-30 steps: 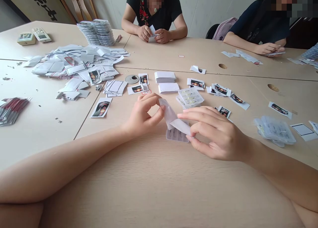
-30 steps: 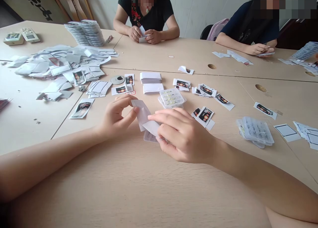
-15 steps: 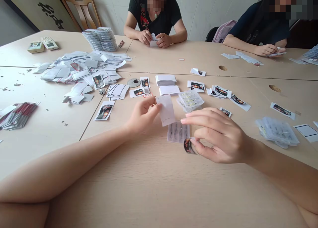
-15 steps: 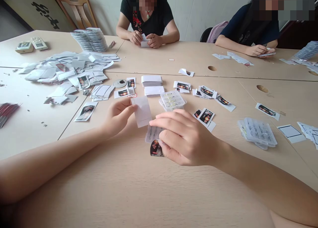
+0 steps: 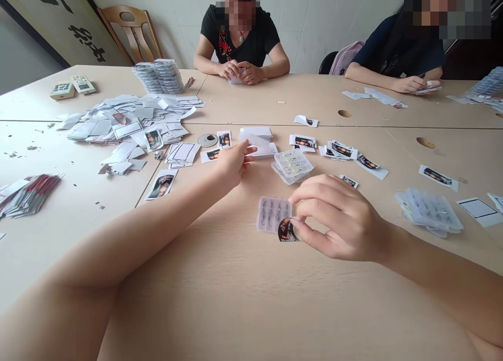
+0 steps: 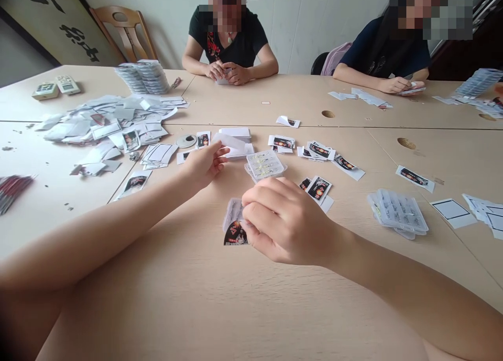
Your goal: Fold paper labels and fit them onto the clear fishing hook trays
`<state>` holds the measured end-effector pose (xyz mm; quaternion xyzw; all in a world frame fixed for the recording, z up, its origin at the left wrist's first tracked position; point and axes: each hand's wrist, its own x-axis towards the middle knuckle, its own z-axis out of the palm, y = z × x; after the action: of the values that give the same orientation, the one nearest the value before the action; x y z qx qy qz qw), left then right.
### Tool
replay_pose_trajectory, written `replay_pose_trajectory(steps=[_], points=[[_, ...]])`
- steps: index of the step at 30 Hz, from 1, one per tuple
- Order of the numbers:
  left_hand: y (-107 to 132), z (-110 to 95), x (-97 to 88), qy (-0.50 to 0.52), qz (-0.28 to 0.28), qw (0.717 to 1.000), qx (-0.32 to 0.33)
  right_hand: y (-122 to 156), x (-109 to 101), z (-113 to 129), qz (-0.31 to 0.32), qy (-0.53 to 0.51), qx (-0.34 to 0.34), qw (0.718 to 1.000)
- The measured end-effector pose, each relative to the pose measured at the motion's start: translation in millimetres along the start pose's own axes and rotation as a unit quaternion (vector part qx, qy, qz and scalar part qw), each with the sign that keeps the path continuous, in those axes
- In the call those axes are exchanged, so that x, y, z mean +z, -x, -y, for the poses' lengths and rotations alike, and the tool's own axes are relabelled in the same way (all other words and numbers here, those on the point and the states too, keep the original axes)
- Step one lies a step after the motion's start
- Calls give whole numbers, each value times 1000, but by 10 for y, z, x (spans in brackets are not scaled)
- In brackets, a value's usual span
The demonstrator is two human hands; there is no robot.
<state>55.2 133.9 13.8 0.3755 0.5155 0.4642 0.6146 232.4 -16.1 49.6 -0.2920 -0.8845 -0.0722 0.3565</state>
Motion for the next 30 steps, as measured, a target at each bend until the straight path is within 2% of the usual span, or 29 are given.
replay_pose_trajectory(steps=[3, 5, 8, 10, 13, 14, 15, 16, 17, 19, 20, 22, 26, 30], points=[[64, -6, 36, 9, 47, 998, -31, 7, 2, -12, -5, -25, 64, 998], [123, -29, -9, -8, 79, 996, -43, 7, 10, -26, -2, -47, 133, 990], [159, -104, -127, -77, 97, 990, -60, 9, 41, -59, 6, -64, 221, 973], [175, -162, -202, -124, 116, 985, -40, 15, 72, -81, 11, -60, 261, 964], [299, -196, -276, -213, 133, 968, 33, 28, 114, -109, 12, -36, 306, 951], [378, -182, -293, -264, 152, 950, 63, 32, 124, -120, 9, -25, 318, 948], [469, -154, -307, -330, 188, 920, 90, 35, 130, -132, 6, -14, 329, 944], [566, -113, -321, -395, 224, 881, 133, 36, 133, -147, 4, -4, 340, 941], [661, -65, -336, -462, 262, 828, 179, 36, 133, -163, 5, 3, 349, 937], [816, 38, -367, -547, 278, 743, 267, 34, 127, -197, 10, 11, 365, 931], [868, 84, -382, -572, 273, 716, 294, 33, 122, -212, 13, 12, 371, 928], [927, 148, -406, -596, 280, 679, 325, 38, 113, -231, 18, 11, 381, 924], [1026, 184, -417, -627, 289, 642, 333, 116, 102, -186, 38, 19, 411, 910], [1238, 183, -389, -656, 302, 597, 350, 262, 93, -21, 68, 6, 449, 891]])
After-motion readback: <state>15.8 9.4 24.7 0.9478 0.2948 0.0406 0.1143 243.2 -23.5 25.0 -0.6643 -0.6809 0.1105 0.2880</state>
